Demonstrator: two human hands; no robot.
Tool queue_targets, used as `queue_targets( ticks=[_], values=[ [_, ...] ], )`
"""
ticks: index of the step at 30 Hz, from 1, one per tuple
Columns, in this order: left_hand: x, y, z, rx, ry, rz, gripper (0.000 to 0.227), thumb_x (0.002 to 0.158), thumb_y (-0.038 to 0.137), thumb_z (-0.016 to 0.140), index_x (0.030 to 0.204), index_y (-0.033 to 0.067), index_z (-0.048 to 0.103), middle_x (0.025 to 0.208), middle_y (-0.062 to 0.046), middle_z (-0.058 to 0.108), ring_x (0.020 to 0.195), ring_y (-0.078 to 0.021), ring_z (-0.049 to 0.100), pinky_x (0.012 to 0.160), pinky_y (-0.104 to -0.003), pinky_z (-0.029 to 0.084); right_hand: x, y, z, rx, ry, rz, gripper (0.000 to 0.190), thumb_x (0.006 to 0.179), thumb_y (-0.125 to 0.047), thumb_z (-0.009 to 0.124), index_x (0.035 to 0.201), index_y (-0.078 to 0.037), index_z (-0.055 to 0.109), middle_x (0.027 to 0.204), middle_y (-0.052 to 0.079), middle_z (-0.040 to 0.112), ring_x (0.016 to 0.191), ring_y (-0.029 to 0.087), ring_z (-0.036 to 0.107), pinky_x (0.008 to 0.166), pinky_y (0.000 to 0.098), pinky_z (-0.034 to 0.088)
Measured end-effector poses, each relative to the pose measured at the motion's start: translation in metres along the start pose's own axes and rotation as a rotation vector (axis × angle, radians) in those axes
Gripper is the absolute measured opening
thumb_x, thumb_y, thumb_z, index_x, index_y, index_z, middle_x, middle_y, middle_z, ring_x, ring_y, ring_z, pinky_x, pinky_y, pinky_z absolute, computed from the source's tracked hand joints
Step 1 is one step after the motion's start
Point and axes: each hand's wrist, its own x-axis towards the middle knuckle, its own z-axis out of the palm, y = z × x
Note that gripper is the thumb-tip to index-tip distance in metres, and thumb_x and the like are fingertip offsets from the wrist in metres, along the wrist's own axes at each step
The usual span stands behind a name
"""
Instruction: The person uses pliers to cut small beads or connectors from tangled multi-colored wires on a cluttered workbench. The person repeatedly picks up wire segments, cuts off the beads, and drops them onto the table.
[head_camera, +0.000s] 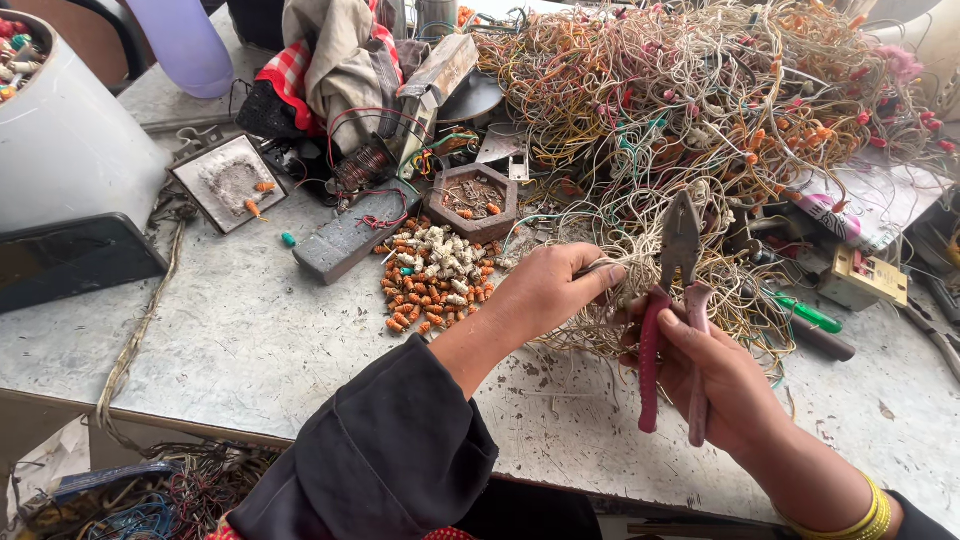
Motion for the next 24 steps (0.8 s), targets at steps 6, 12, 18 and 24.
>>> queue_targets(
  ticks=[6,12,18,24],
  values=[
    [0.007,-0.006,-0.001,0.058,0.102,-0.093,0.034,0.095,0.043,0.065,0.096,0.0100,0.075,0.069,-0.003,0.070,0.063,-0.0175,0.067,0.059,-0.038,0.050,-0.006,0.002,-0.012,0.084,-0.179,-0.132,0.033,0.106,-0.016,0.049,0.133,0.003,0.053,0.121,0.015,0.062,0.110,0.025,0.064,0.098,0.0478,0.052],
    [0.004,0.003,-0.008,0.199,0.364,0.439,0.032,0.088,0.019,0.076,0.117,0.0078,0.072,0.098,-0.007,0.071,0.095,-0.0236,0.066,0.089,-0.039,0.050,-0.003,0.003,-0.016,0.103,-0.225,-0.155,0.034,0.106,-0.017,0.051,0.132,0.005,0.054,0.116,0.018,0.064,0.109,0.027,0.064,0.098,0.0488,0.052],
    [-0.006,0.016,-0.012,0.168,0.206,0.724,0.025,0.089,0.007,0.071,0.112,0.0166,0.076,0.101,-0.001,0.077,0.101,-0.0175,0.072,0.104,-0.038,0.048,-0.001,0.002,-0.017,0.078,-0.197,-0.148,0.036,0.108,-0.020,0.051,0.135,0.004,0.054,0.114,0.020,0.065,0.107,0.030,0.065,0.098,0.0489,0.051],
    [-0.007,0.013,-0.006,0.133,0.022,0.605,0.020,0.091,0.011,0.073,0.110,0.0137,0.076,0.105,-0.004,0.078,0.101,-0.0228,0.073,0.097,-0.040,0.054,-0.002,-0.001,-0.017,0.031,-0.123,-0.179,0.038,0.105,-0.019,0.049,0.136,0.002,0.051,0.116,0.016,0.066,0.111,0.026,0.065,0.099,0.0494,0.052]
  ],
)
